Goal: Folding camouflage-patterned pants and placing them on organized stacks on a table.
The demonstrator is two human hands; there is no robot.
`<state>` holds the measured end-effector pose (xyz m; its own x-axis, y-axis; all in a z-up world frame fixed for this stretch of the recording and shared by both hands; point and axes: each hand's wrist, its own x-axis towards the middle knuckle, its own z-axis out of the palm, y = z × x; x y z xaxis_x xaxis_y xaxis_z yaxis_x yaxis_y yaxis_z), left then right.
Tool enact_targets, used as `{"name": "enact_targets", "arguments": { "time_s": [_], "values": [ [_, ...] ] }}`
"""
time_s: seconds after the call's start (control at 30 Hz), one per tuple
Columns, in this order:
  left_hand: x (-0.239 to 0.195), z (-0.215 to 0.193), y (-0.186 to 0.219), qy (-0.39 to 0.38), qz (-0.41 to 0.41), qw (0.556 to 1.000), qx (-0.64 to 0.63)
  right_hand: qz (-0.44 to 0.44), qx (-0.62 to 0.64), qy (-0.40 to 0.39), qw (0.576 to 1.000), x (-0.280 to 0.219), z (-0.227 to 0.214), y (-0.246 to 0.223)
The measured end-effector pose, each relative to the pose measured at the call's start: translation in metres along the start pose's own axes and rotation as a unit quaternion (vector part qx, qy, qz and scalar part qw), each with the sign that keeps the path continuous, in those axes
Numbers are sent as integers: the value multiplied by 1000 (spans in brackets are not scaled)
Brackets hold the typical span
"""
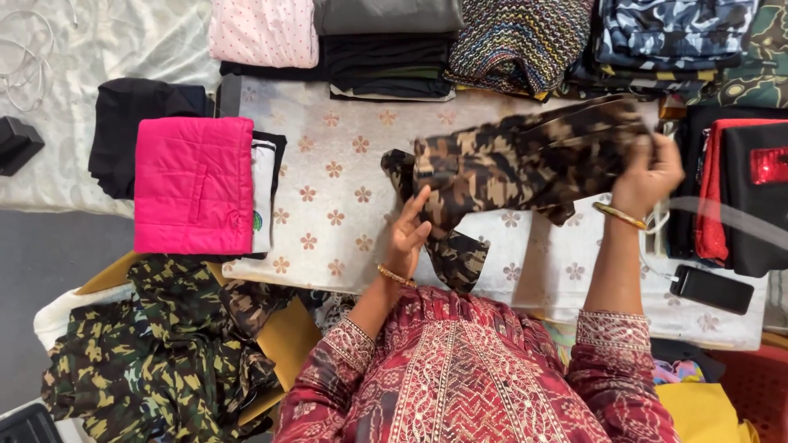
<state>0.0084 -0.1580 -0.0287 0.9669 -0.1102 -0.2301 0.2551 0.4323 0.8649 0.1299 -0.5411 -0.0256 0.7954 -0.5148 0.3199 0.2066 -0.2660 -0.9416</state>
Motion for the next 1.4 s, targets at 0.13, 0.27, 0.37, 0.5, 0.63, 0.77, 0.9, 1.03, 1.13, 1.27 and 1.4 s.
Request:
{"name": "enact_targets", "arguments": {
  "time_s": [0.13,0.27,0.37,0.5,0.63,0.77,0.9,1.03,1.13,1.27,1.4],
  "values": [
    [3,-91,-123,48,-150,981,109,6,-261,-146,954,-39,6,126],
    [-5,-112,-147,22,-229,921,314,41,-436,-303,846,-76,16,113],
    [3,-88,-116,55,-140,863,482,26,-472,-236,849,-82,27,80],
    [41,-57,-73,106,-2,823,558,2,-386,-236,892,-63,40,69],
    [90,-64,-96,67,45,764,640,99,-294,-233,922,-50,50,91],
    [102,-61,-80,47,59,744,664,161,-337,-190,908,-50,55,86],
    [92,-57,-56,-10,-160,763,626,230,-358,-194,884,-53,56,70],
    [84,-72,-79,-67,-193,798,567,-11,-326,-207,922,-69,52,76],
    [70,-73,-98,-79,-90,865,487,-63,-263,-258,928,-106,68,28],
    [72,-90,-159,-104,-11,888,448,-73,-191,-329,922,-172,76,10],
    [73,-83,-158,-74,-216,955,190,-78,-214,-404,886,-215,79,-17]
  ]
}}
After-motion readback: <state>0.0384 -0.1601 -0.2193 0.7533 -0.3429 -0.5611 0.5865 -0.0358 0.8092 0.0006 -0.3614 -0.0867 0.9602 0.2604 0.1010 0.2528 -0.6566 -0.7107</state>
